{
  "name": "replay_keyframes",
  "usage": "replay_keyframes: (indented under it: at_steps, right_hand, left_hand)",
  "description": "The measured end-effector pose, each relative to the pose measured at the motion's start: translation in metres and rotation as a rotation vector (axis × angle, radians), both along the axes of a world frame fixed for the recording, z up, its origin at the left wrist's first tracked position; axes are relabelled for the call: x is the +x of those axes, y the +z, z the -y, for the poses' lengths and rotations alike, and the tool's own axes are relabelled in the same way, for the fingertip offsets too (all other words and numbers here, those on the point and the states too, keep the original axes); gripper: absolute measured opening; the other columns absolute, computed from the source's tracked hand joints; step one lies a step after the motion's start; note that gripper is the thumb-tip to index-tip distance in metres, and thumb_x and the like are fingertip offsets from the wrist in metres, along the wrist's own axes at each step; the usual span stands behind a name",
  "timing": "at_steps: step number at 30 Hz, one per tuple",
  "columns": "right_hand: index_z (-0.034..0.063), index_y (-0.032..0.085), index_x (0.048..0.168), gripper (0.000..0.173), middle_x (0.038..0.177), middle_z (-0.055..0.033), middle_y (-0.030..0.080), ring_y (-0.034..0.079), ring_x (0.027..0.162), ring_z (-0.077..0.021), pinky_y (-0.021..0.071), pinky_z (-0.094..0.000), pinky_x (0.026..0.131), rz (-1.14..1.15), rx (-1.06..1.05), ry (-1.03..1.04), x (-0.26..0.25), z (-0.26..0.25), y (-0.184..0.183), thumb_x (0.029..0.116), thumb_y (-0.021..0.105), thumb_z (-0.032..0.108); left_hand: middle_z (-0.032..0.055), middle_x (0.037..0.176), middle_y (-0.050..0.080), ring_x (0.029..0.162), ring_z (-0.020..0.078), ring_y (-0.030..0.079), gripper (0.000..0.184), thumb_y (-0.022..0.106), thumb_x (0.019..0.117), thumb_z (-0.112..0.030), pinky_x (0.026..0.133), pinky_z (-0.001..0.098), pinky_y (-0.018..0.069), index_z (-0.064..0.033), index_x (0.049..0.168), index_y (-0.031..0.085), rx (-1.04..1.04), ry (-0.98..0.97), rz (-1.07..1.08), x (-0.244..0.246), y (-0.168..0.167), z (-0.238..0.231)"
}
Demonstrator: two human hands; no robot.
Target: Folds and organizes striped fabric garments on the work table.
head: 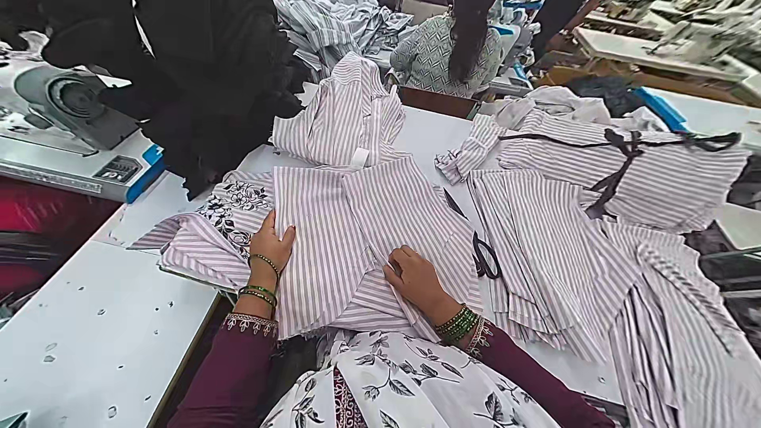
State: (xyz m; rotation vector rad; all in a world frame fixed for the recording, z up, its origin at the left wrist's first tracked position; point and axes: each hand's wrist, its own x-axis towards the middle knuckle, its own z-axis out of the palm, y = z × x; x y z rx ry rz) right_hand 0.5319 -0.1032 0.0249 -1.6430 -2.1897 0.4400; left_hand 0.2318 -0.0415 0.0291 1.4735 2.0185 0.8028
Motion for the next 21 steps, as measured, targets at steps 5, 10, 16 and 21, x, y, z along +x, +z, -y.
replay_keyframes:
  at_steps: [5, 10, 16, 21]
  right_hand:
    - [-0.0023, 0.068, 0.098, 0.042, 0.092, -0.0196, 0.064, 0.066, 0.080, -0.0357, 0.0508, -0.0499, 0.066, 0.027, -0.048, -0.016, 0.000, 0.001, 0.003, 0.0958, 0.061, 0.039]
    - [-0.0016, 0.069, 0.096, 0.041, 0.089, -0.0192, 0.064, 0.066, 0.077, -0.0357, 0.0509, -0.0489, 0.063, 0.030, 0.038, -0.010, 0.000, 0.004, -0.005, 0.0960, 0.060, 0.038]
    - [-0.0004, 0.069, 0.092, 0.040, 0.084, -0.0182, 0.064, 0.067, 0.071, -0.0349, 0.0513, -0.0470, 0.057, 0.102, 0.188, -0.025, -0.005, 0.009, -0.013, 0.0942, 0.058, 0.038]
    - [-0.0015, 0.069, 0.098, 0.039, 0.093, -0.0202, 0.065, 0.067, 0.080, -0.0371, 0.0516, -0.0494, 0.064, 0.156, 0.033, -0.044, -0.011, 0.009, 0.001, 0.0955, 0.058, 0.036]
  left_hand:
    - [0.0292, 0.131, 0.064, 0.127, 0.0425, 0.060, 0.062, 0.062, 0.1025, -0.023, 0.110, 0.0582, 0.0410, -0.0012, 0.156, 0.038, -0.017, -0.023, -0.008, 0.000, 0.000, 0.000]
    - [0.0291, 0.130, 0.064, 0.126, 0.0426, 0.061, 0.062, 0.062, 0.1027, -0.022, 0.110, 0.0583, 0.0415, -0.0010, 0.155, 0.038, -0.002, -0.028, -0.001, -0.001, 0.000, 0.001]
    - [0.0291, 0.130, 0.064, 0.125, 0.0422, 0.062, 0.062, 0.062, 0.1022, -0.022, 0.110, 0.0579, 0.0419, -0.0007, 0.155, 0.039, 0.018, -0.035, 0.012, 0.000, 0.001, 0.002]
    - [0.0293, 0.131, 0.064, 0.126, 0.0431, 0.060, 0.063, 0.062, 0.1023, -0.023, 0.110, 0.0589, 0.0407, -0.0006, 0.156, 0.038, 0.010, -0.053, 0.005, -0.002, 0.000, 0.001]
